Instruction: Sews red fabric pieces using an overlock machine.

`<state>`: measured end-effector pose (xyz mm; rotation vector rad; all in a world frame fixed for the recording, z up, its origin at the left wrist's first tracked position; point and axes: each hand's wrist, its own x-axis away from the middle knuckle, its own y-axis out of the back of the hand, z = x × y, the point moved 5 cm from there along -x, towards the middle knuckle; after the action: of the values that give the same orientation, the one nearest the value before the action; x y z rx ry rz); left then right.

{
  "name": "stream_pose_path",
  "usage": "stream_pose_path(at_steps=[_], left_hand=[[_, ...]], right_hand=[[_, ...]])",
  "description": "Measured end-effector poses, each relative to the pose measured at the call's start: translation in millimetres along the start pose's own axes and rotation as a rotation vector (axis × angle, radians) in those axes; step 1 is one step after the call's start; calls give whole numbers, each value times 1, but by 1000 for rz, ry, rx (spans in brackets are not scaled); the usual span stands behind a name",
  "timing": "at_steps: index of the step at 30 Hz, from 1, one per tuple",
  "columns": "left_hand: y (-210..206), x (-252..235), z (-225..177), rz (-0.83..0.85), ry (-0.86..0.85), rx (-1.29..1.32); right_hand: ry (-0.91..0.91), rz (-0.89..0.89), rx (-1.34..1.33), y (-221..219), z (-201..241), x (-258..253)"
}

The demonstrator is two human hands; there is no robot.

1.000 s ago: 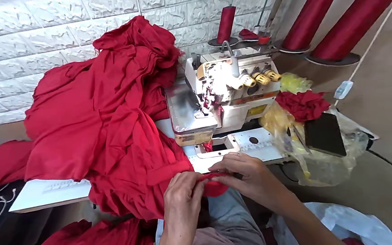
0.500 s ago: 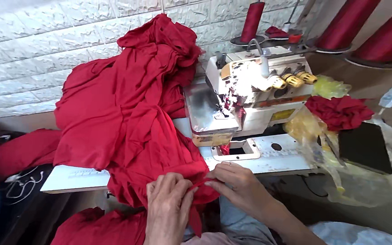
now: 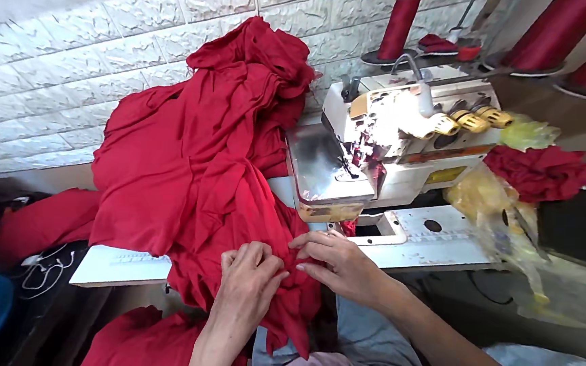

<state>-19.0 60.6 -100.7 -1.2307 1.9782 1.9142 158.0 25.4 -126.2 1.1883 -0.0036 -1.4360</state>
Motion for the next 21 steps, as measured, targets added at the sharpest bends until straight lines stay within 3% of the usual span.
stream_pose_path(at_steps=[6,13,17,21], left_hand=[[2,3,2,-26,-18,50],[12,1,1,-152,6,137],[16,-8,-4,-270,109,68],[20,-25,-7,-367,253,-24]], right_hand=[[-8,-7,-95,4,1,0],[6,-207,-94,16,11,-5],[16,-372,19,18,18,-9],[-95,-494,150,24,19,-13]])
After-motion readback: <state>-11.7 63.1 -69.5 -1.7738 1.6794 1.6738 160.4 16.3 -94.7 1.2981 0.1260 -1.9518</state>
